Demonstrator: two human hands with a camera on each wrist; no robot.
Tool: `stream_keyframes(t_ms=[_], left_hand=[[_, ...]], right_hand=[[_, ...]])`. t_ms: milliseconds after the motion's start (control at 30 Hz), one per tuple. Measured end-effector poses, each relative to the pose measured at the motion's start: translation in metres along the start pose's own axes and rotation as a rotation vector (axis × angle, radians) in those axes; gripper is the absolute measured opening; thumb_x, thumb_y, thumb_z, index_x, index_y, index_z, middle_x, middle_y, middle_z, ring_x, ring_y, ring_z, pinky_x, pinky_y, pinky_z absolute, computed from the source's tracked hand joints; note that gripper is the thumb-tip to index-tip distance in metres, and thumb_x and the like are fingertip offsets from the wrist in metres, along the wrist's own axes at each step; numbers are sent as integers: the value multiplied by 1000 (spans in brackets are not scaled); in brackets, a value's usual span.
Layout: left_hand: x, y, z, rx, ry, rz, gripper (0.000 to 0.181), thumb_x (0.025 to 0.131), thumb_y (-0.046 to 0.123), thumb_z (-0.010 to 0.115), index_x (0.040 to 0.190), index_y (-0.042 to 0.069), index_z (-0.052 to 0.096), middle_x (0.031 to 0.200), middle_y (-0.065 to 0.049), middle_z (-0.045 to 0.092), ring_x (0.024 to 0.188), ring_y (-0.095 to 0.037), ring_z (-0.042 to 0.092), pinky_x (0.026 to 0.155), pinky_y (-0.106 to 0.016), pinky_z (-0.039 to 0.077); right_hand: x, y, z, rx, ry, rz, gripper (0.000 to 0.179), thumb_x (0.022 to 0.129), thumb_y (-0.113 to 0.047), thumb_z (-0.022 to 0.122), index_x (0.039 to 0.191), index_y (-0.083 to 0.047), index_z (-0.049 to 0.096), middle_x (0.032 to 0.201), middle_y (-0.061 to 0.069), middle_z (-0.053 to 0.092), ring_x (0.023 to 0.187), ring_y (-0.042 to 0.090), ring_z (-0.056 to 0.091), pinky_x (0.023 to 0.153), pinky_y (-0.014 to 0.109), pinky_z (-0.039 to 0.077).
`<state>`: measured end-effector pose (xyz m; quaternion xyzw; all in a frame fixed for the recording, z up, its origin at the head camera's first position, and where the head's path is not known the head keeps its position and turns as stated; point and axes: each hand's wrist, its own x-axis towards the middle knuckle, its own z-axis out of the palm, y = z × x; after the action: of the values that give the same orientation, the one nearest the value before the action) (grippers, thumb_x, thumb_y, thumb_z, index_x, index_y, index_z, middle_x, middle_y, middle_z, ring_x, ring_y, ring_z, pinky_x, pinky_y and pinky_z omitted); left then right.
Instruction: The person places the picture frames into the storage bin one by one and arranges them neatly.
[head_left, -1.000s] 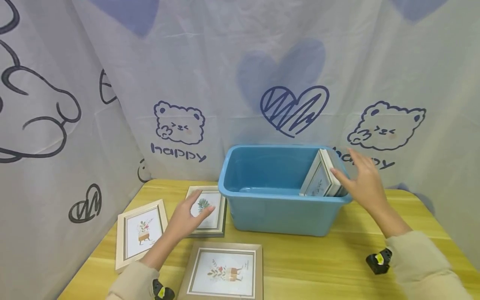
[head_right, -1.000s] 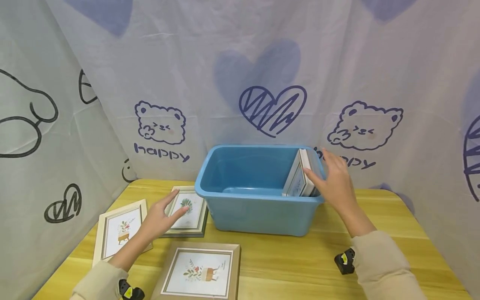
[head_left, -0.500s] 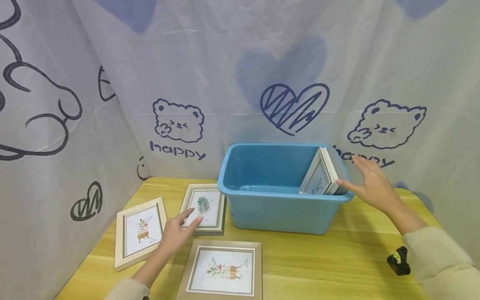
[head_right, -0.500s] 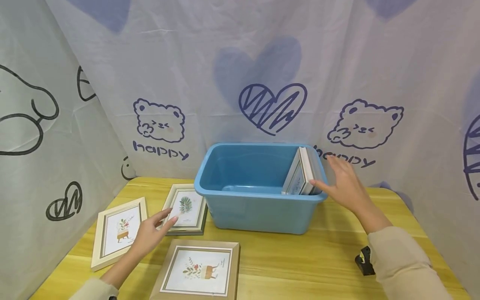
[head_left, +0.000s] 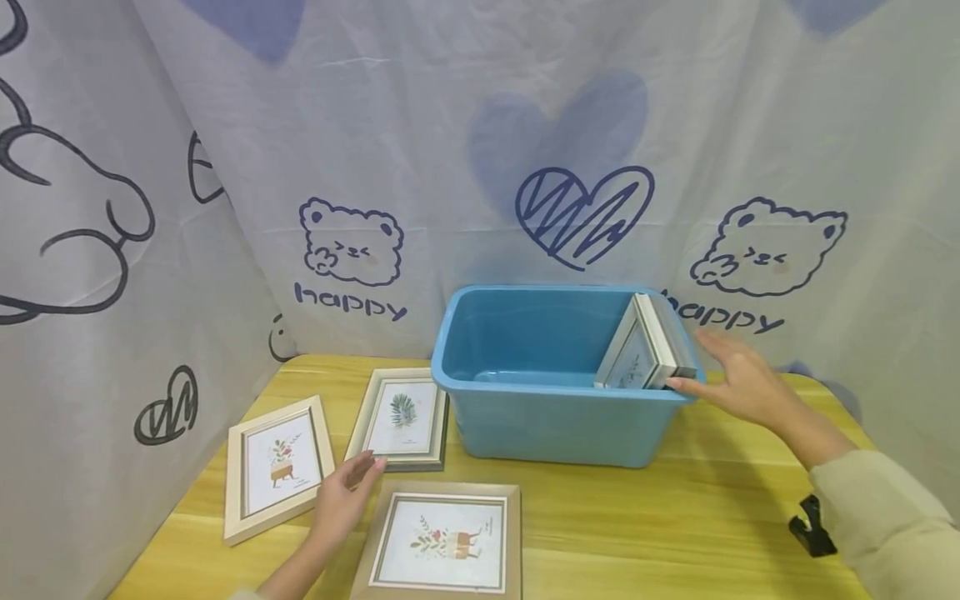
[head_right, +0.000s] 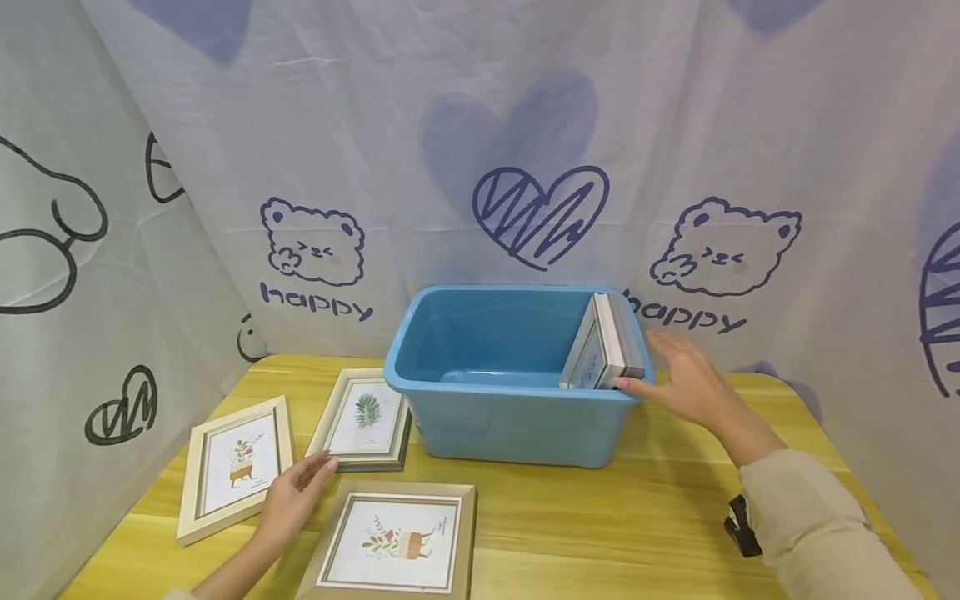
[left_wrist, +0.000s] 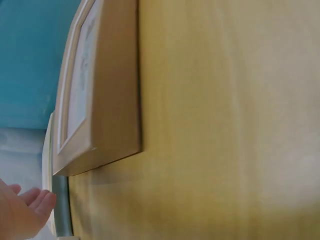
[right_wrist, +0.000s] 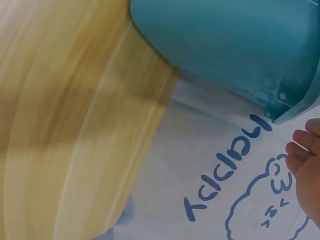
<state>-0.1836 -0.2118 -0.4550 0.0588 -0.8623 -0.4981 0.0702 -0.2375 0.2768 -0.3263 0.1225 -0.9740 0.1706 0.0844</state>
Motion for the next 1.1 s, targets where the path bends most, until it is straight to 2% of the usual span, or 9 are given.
stream_keyframes(t_ms=[133,333,467,700,800,933,1100], left_hand=[[-6,-4,0,-11,12,-49,52,92,32,56,127,-6,50,122,-25,58,112,-37,57,94,-42,49],[-14,-4,-1,-53,26,-123,50,93,32,54,122,-9,53,116,-28,60,99,-34,63,74,-28,57],[-15,-7,-1,-66,35,-151,49,93,31,53,121,-10,53,115,-29,60,99,-34,64,73,-25,57],[-19,-18,5,-82,62,-160,45,93,24,56,115,-15,54,110,-30,62,93,-34,66,71,-24,57],[-22,-21,8,-75,80,-166,45,91,23,58,115,-15,54,111,-30,62,91,-31,66,69,-19,55],[-25,-25,14,-58,104,-162,44,89,22,61,115,-13,56,112,-27,63,96,-31,65,69,-11,51],[-29,-28,20,-55,133,-136,42,86,18,64,116,-11,57,113,-27,62,101,-33,63,74,-11,50]], right_hand=[[0,0,2,11,-46,15,91,81,-52,63,138,11,31,142,35,29,129,54,27,102,68,23],[-2,1,3,17,-71,21,90,82,-52,61,138,12,30,142,36,29,129,54,26,102,68,23],[-2,1,4,13,-83,24,90,83,-52,60,138,13,31,141,36,29,129,54,27,102,68,24],[-2,1,4,-5,-93,24,89,84,-53,58,137,13,31,141,37,29,129,54,27,102,67,24],[-2,1,4,-10,-93,17,89,84,-53,58,137,13,32,141,37,29,128,54,27,102,67,24],[-2,1,4,-15,-94,15,89,84,-53,58,137,13,32,141,37,30,128,54,27,102,67,25],[-2,1,4,-21,-96,17,89,84,-53,58,137,13,32,141,37,30,128,54,27,102,67,25]])
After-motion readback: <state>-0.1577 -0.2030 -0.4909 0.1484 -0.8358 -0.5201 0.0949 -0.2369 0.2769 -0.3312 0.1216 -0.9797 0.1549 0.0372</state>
